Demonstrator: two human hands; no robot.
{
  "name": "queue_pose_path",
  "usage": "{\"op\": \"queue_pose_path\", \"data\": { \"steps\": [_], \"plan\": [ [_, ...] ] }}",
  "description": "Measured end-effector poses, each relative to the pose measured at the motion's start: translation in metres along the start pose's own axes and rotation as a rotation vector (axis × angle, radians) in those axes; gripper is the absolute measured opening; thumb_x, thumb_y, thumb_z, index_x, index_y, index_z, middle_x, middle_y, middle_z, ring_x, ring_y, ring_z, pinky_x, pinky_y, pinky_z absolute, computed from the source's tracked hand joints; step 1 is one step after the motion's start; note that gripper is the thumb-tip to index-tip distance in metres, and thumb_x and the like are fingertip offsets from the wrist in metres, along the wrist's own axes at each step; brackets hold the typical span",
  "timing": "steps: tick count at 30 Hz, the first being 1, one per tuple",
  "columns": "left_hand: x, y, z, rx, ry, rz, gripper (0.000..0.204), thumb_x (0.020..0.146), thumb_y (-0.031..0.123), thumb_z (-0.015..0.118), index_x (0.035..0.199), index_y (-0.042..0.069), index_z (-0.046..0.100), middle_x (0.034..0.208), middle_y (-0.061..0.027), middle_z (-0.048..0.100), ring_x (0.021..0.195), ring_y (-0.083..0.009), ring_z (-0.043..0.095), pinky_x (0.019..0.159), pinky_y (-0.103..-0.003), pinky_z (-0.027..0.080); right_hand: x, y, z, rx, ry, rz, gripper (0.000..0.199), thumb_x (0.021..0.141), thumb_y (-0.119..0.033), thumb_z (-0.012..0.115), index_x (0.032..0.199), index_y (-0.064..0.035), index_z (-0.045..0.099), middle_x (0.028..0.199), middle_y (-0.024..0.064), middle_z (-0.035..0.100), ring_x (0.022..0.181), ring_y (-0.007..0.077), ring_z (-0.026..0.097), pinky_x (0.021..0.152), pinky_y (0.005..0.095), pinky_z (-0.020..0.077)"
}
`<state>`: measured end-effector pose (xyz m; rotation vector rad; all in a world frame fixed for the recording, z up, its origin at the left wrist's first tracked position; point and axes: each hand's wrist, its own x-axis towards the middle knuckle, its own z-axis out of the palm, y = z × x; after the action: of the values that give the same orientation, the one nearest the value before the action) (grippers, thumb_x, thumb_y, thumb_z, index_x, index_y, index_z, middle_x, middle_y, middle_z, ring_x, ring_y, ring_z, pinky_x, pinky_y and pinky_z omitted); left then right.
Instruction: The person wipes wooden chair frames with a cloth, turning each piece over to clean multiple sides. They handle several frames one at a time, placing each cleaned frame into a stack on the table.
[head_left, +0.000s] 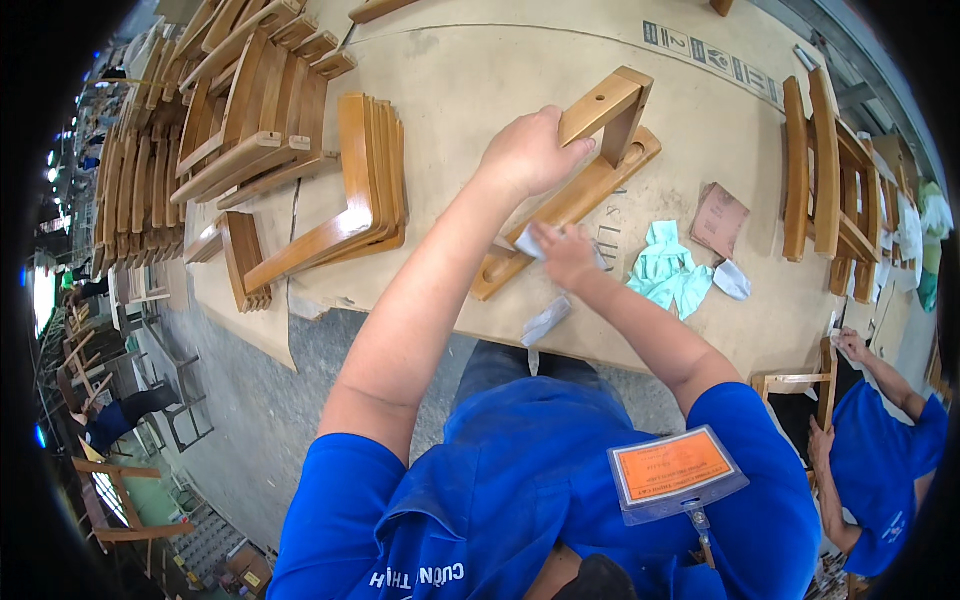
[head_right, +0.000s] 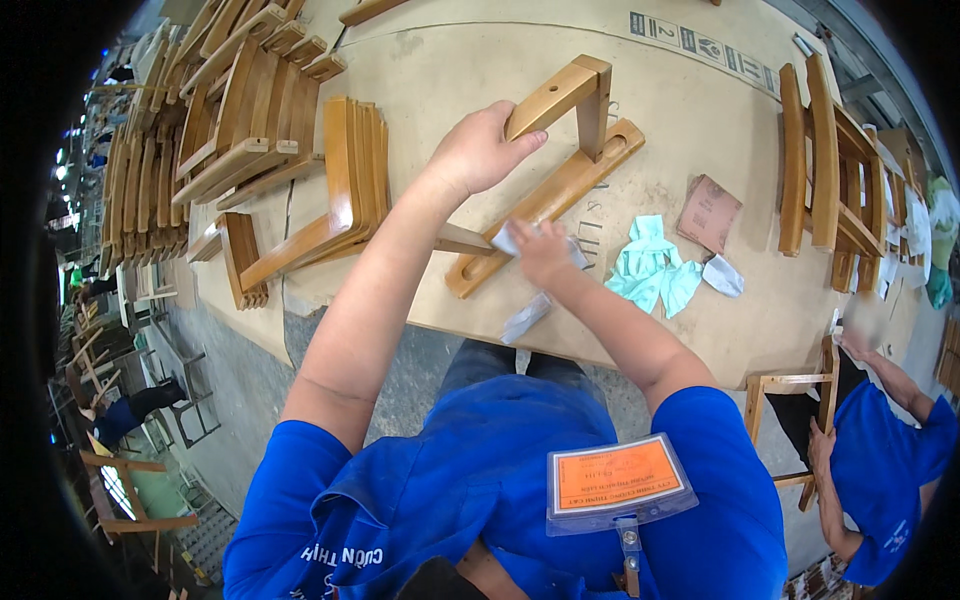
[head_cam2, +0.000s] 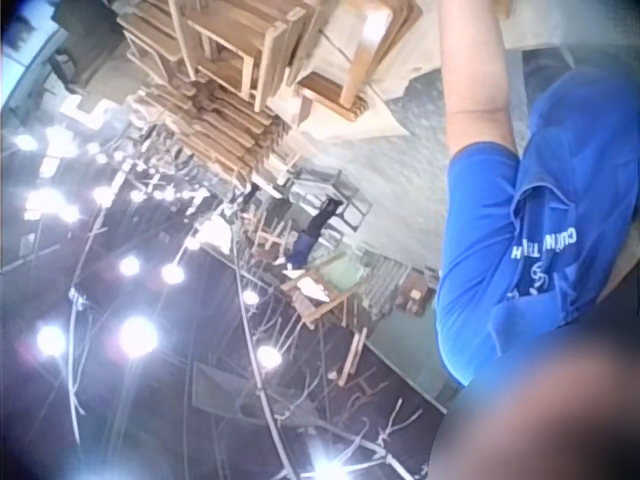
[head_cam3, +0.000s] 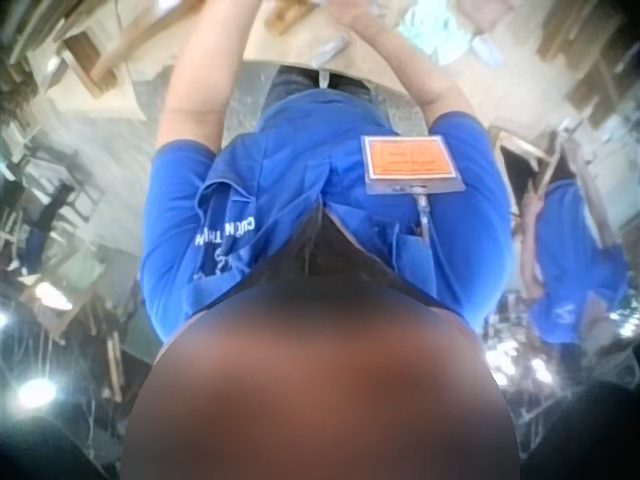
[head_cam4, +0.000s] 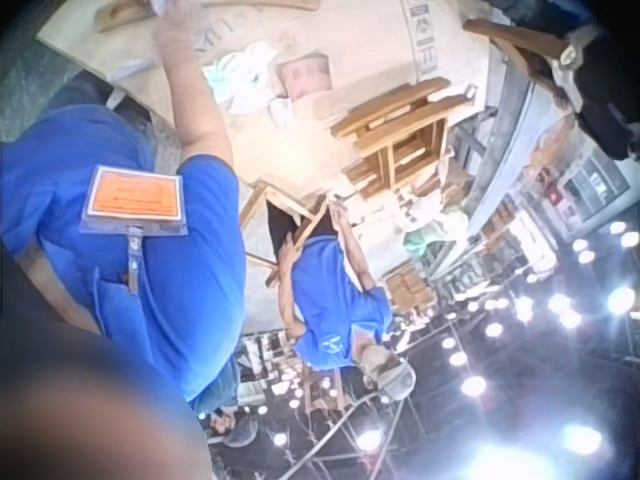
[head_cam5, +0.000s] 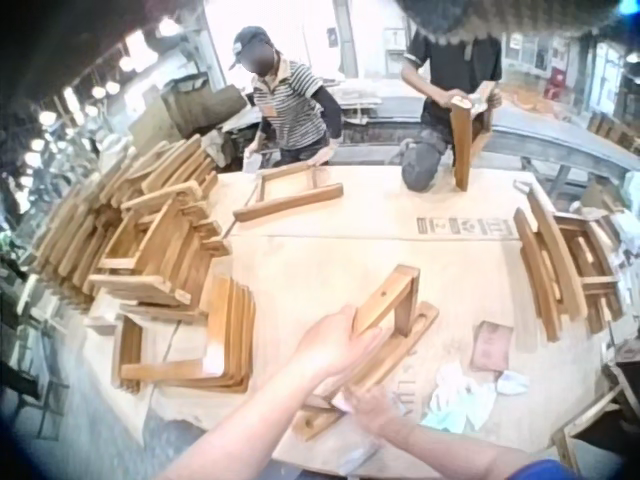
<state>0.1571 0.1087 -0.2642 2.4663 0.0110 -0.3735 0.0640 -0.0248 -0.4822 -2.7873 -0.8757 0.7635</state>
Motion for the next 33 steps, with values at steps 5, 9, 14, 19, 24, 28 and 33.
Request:
{"op": "queue_pose_path", "data": {
  "steps": [5,9,14,19,24,28,33],
  "plan": [
    [0.001,-0.001,0.0,-0.012,0.029,-0.001,0.046,0.086,0.04,0.064,0.105,-0.001,0.059,0.085,-0.0161,0.064,0.08,-0.0283,0.062,0.073,-0.039,0.048,0.013,0.028,-0.001,-0.044,0.198,0.209,0.058,0.089,-0.016,0.043,0.147,-0.0131,0.034,0.153,-0.0009,0.031,0.138,0.0377,0.028,0.11,0.0527,0.026],
    [0.0,0.001,-0.005,-0.007,-0.019,-0.015,0.047,0.085,0.041,0.063,0.105,-0.001,0.059,0.093,-0.018,0.066,0.088,-0.0313,0.063,0.079,-0.041,0.049,0.007,0.014,0.023,0.128,0.239,-0.062,0.054,0.091,-0.018,0.039,0.146,-0.0163,0.038,0.153,0.0,0.032,0.14,0.0388,0.025,0.111,0.0566,0.0237],
    [0.001,0.0,-0.01,-0.055,-0.028,-0.029,0.047,0.085,0.041,0.064,0.105,-0.001,0.059,0.092,-0.0176,0.065,0.087,-0.0305,0.063,0.079,-0.04,0.049,0.003,0.055,0.017,0.002,0.174,-0.001,0.068,0.086,-0.011,0.045,0.151,-0.0195,0.027,0.155,-0.0004,0.028,0.136,0.0407,0.032,0.112,0.0582,0.0209],
    [0.006,-0.005,-0.009,-0.057,-0.007,-0.014,0.049,0.084,0.042,0.064,0.105,-0.002,0.06,0.094,-0.0191,0.066,0.091,-0.0334,0.064,0.081,-0.042,0.05,0.009,0.085,0.009,-0.183,0.453,0.316,0.068,0.086,-0.008,0.044,0.15,-0.0214,0.029,0.155,-0.0017,0.029,0.138,0.04,0.029,0.112,0.0609,0.0186],
    [0.008,-0.008,-0.012,-0.085,-0.013,-0.006,0.048,0.086,0.04,0.065,0.109,-0.002,0.06,0.085,-0.0148,0.063,0.079,-0.0243,0.061,0.073,-0.036,0.048,-0.001,0.054,0.028,-0.052,0.36,-0.007,0.069,0.085,-0.008,0.044,0.15,-0.0253,0.029,0.156,-0.006,0.027,0.139,0.0396,0.026,0.112,0.0631,0.0189],
    [0.009,-0.011,-0.014,-0.079,-0.019,0.014,0.048,0.087,0.04,0.065,0.109,-0.003,0.059,0.086,-0.0152,0.063,0.08,-0.0242,0.061,0.074,-0.036,0.048,-0.004,0.08,0.013,-0.137,0.328,0.073,0.07,0.086,-0.007,0.044,0.151,-0.0267,0.026,0.156,-0.0087,0.025,0.141,0.0399,0.021,0.111,0.064,0.0195],
    [0.012,-0.013,-0.013,-0.101,-0.036,-0.008,0.049,0.087,0.039,0.065,0.109,-0.003,0.059,0.088,-0.0153,0.064,0.082,-0.0244,0.061,0.075,-0.036,0.048,0.0,0.078,0.005,-0.01,0.458,0.23,0.063,0.085,-0.009,0.046,0.146,-0.0244,0.037,0.151,-0.0061,0.036,0.141,0.0379,0.024,0.109,0.0648,0.0225]
  ]
}}
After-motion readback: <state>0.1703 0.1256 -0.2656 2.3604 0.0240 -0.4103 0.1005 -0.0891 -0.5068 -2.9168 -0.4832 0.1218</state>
